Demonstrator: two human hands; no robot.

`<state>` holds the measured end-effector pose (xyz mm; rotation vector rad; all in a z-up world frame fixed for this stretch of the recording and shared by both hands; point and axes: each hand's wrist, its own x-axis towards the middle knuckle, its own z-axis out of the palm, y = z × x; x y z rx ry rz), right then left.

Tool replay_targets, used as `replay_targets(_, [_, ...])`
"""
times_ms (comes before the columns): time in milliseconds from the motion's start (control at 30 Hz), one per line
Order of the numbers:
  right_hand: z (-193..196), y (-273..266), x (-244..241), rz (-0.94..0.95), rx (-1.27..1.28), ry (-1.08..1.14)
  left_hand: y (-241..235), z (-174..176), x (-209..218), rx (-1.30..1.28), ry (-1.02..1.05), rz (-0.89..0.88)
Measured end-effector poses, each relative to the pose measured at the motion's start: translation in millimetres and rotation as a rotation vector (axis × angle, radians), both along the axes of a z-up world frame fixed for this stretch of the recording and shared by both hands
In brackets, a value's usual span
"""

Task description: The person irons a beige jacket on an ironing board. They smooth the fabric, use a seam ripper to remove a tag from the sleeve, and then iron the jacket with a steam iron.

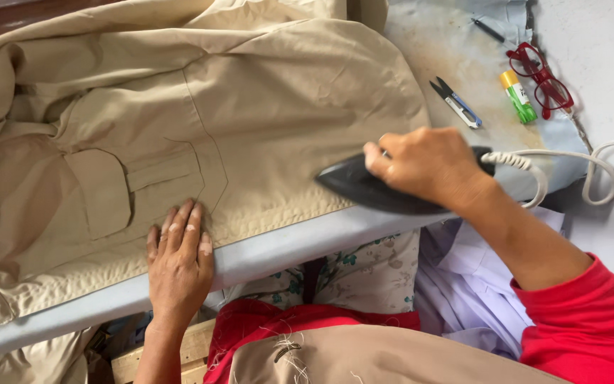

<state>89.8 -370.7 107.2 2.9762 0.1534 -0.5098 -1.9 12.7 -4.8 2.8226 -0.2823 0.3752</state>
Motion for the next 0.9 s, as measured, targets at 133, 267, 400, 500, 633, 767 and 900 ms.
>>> replay_targets(133, [-9.5, -29.2, 4.3, 0.011, 0.023, -0.367, 0.1, -0.7, -0.5, 0.018, 0.005, -0.008])
replay_targets(267, [-17.1, -34.2, -9.6, 0.065, 0.034, -0.306, 0.1, -2.4, 0.9, 0.008, 0.009, -0.006])
replay_targets(400, [-4.6, -24.1, 0.4, 0.030, 0.045, -0.304, 0.7, -0.3, 0.2, 0.039, -0.007, -0.026])
replay_targets(500, [0.9, -15.4, 5.3, -0.095, 0.065, -0.214, 0.6, 0.1, 1.9, -0.006, 0.013, -0.020])
replay_targets(633, [0.2, 2.1, -5.3, 0.153, 0.077, -0.229, -0.3, -10.4, 2.1, -0.030, -0.056, 0.026])
replay_targets(767, [-14.3, 31.6, 1.2, 0.334, 0.122, -0.384, -4.2, -14.9, 1.6, 0.000, -0.175, 0.082])
replay_targets(900, [-21.7, 69.3, 43.9, 0.339, 0.128, -0.414, -6.0, -16.6, 3.0, 0.016, -0.225, 0.089])
